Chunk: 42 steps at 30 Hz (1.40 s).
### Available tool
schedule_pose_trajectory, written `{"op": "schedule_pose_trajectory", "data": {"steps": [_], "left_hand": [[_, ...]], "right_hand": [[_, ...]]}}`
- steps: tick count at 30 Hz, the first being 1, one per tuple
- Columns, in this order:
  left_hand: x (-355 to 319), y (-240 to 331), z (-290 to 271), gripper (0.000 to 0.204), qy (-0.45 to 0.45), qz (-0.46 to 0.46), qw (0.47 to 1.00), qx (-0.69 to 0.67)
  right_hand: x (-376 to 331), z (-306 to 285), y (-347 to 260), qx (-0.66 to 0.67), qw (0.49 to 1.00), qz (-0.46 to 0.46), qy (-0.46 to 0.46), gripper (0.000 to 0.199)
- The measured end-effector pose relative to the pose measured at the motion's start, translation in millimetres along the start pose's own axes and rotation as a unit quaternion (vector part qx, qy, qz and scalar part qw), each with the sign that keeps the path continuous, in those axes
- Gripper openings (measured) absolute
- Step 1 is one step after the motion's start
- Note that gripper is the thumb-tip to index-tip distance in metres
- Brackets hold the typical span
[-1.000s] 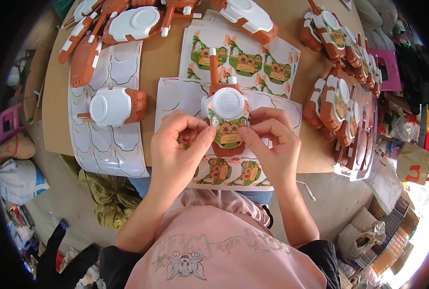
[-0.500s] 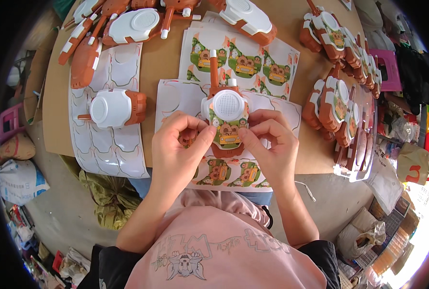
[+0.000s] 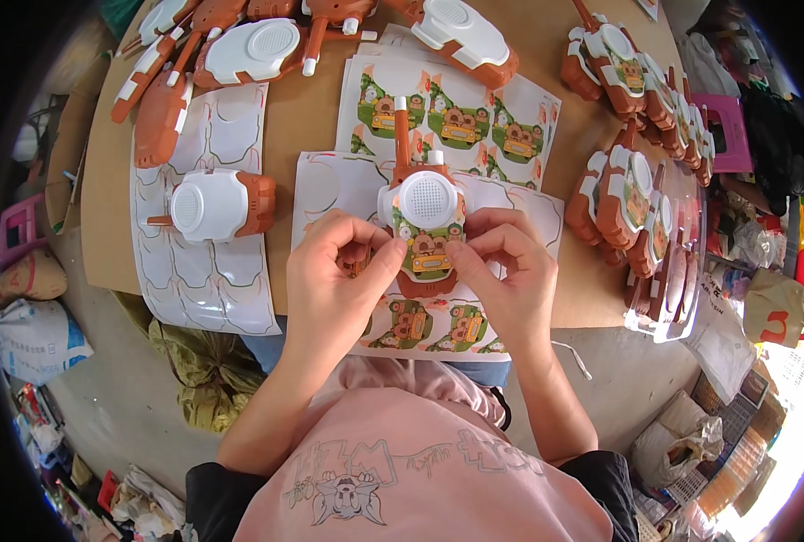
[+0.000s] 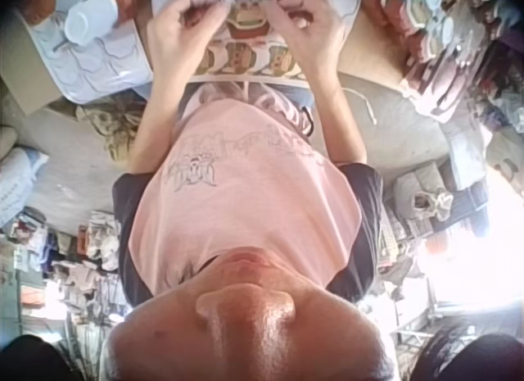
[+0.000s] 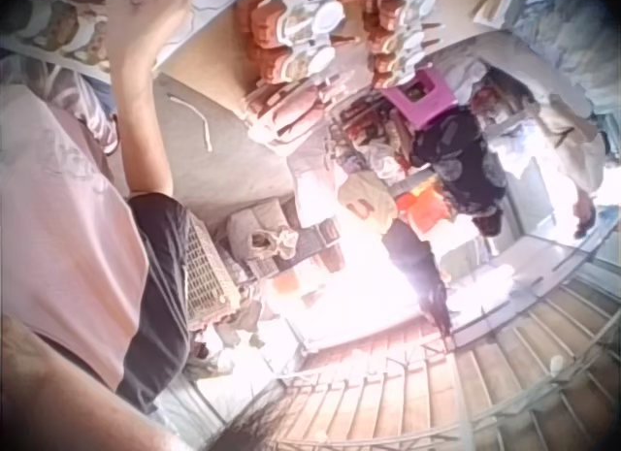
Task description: Peeling decorative stickers from a sheet and applying them to plastic toy walkie-talkie housings.
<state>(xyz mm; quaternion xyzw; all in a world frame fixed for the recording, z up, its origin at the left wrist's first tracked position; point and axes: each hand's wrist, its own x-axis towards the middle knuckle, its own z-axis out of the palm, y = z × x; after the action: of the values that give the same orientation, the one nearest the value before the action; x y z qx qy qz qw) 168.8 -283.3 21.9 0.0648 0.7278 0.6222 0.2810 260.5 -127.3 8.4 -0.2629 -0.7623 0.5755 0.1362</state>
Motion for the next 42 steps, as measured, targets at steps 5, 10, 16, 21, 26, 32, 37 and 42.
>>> {"op": "schedule_pose_trajectory", "data": {"steps": [5, 10, 16, 21, 26, 32, 37, 42], "left_hand": [[0, 0, 0, 0.014, 0.001, 0.005, 1.0, 0.008], [0, -4, 0, 0.014, 0.006, 0.018, 0.999, 0.026], [1, -5, 1, 0.014, 0.024, 0.057, 0.996, 0.058], [1, -7, 1, 0.014, 0.03, 0.057, 0.995, 0.073], [1, -6, 1, 0.014, 0.03, 0.062, 0.995, 0.072], [1, -3, 0, 0.014, 0.028, 0.058, 0.995, 0.079], [2, -3, 1, 0.014, 0.029, 0.057, 0.994, 0.086], [4, -6, -2, 0.018, 0.015, 0.036, 0.983, 0.179]], "right_hand": [[0, 0, 0, -0.005, 1.0, -0.003, 0.001, 0.014], [0, 1, -1, -0.007, 1.0, -0.004, 0.003, 0.014], [-1, 2, 1, -0.006, 1.0, -0.022, 0.01, 0.014], [-1, 3, 1, -0.024, 0.999, -0.038, 0.016, 0.013], [-1, 4, 0, -0.017, 0.999, -0.043, 0.016, 0.013], [-1, 4, -1, -0.017, 0.999, -0.034, 0.011, 0.013], [1, 4, -4, -0.016, 0.999, -0.03, 0.005, 0.013], [7, -3, -21, -0.171, 0.984, -0.028, -0.038, 0.025]]}}
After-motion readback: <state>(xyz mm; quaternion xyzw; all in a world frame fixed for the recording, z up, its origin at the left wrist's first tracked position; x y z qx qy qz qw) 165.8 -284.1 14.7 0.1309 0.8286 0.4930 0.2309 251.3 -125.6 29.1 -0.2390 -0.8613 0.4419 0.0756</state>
